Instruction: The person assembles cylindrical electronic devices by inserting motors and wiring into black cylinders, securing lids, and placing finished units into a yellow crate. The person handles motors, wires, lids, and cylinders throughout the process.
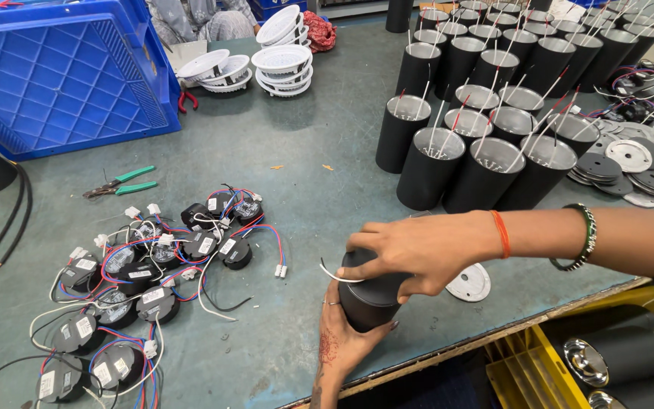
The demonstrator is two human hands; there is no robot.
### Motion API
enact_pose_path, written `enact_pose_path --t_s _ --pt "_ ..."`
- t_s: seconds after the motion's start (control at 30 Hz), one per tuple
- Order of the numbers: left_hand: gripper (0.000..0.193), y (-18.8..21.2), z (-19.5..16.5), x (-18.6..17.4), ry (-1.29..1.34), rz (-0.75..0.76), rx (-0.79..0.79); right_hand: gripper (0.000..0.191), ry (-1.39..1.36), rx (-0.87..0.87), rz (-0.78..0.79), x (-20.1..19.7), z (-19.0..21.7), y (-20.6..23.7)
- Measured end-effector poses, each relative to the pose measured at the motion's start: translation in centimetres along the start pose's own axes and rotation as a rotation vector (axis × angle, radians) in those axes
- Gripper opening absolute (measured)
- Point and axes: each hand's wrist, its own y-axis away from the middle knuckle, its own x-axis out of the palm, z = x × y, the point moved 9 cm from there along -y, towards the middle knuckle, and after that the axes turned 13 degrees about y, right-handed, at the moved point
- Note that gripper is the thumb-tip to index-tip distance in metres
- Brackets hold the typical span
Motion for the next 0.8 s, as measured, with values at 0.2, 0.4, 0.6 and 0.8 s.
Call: enact_pose_path --t_s 0.2,0.4,0.6,0.8 --pt "0.121 -0.4 -1.1 0.1 0.048 0.014 0.008 0.085 -0.041 0.07 -0.007 0.2 -0.7 0.0" --pt "0.117 -0.1 -2.9 -0.4 0.127 -0.002 0.079 0.082 0.007 0.334 -0.059 0.5 -2.1 0.1" --pt "0.119 0.7 -3.2 -0.5 0.098 -0.017 0.108 0.083 0.07 0.539 0.078 1.1 -2.9 0.0" --pt "0.119 0.6 -2.1 -0.2 0.085 -0.004 0.071 0.091 0.032 0.147 -0.005 -0.6 -0.8 -0.1"
